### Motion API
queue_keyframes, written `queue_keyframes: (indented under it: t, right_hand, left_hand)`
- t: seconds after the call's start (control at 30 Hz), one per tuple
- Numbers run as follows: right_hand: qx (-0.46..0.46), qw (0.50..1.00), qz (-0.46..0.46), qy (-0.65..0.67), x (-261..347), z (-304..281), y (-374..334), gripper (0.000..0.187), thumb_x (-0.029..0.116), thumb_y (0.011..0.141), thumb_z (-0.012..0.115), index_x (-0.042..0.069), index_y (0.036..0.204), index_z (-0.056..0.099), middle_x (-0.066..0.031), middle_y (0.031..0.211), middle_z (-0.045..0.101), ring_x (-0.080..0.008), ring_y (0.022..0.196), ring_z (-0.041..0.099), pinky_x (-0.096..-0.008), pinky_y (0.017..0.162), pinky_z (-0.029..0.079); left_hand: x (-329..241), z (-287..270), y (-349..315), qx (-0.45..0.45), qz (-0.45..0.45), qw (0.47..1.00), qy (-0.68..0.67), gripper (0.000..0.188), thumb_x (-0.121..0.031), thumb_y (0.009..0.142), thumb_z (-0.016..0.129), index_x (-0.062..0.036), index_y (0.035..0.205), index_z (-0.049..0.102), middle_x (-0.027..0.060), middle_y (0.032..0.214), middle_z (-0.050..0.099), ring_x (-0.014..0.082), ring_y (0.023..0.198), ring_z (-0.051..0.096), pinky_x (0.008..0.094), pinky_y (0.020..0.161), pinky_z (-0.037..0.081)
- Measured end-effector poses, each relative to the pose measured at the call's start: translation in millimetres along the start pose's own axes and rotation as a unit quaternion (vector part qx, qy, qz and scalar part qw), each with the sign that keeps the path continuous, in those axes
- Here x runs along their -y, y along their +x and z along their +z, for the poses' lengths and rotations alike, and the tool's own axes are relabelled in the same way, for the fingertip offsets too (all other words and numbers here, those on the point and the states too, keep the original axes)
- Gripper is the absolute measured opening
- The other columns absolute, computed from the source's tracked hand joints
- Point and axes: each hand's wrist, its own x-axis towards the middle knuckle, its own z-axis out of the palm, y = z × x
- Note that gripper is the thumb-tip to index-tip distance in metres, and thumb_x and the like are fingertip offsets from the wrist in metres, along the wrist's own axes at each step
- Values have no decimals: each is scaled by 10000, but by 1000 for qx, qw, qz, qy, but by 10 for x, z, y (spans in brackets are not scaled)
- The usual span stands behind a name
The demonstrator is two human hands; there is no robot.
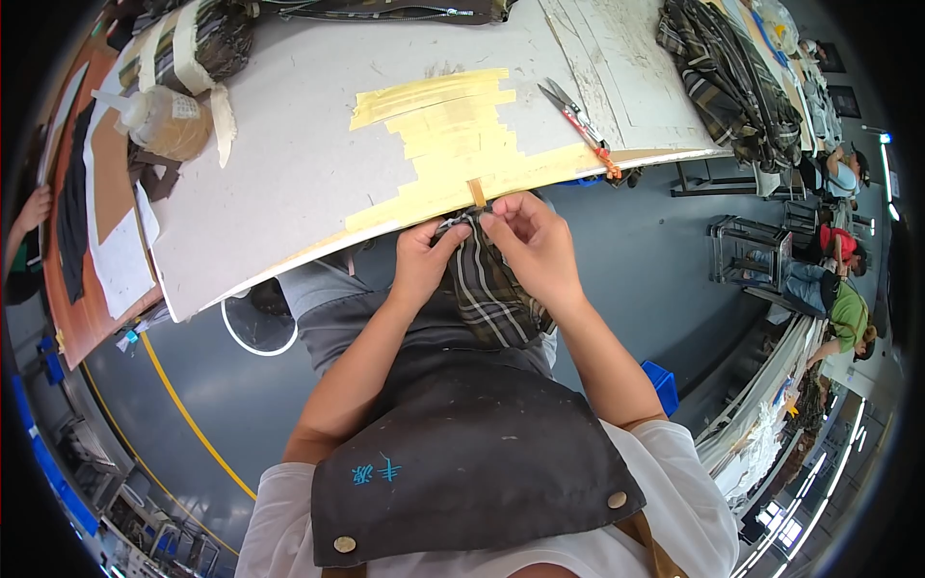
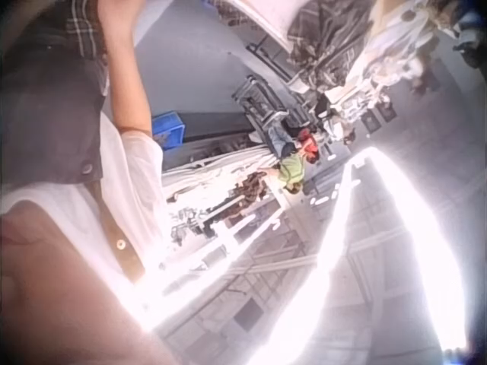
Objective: Assembling and checking plaid fabric components in a garment workshop.
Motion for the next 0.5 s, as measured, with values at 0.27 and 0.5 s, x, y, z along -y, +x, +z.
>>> queue_keyframes:
  t: [0.27, 0.5]
  right_hand:
    - [-23, 998, 6, 51, 26, 30, 62, 126, 110, 837, 598, -3, 786, 570, 22, 619, 536, -19, 529, 458, -177, 464, 363]
    - [-19, 999, 15, 40, -18, 17, 132, 158, 118, 843, 593, -19, 770, 563, 17, 603, 532, -23, 513, 457, -184, 453, 367]
  left_hand:
    - [71, -25, 7, -12, -7, 1000, -13, 179, -112, 813, 627, 7, 946, 641, -17, 800, 634, 32, 721, 509, 194, 674, 428]
    - [13, -22, 0, -9, 9, 1000, -7, 162, -124, 819, 625, 11, 908, 641, -31, 759, 616, 20, 689, 487, 184, 644, 420]
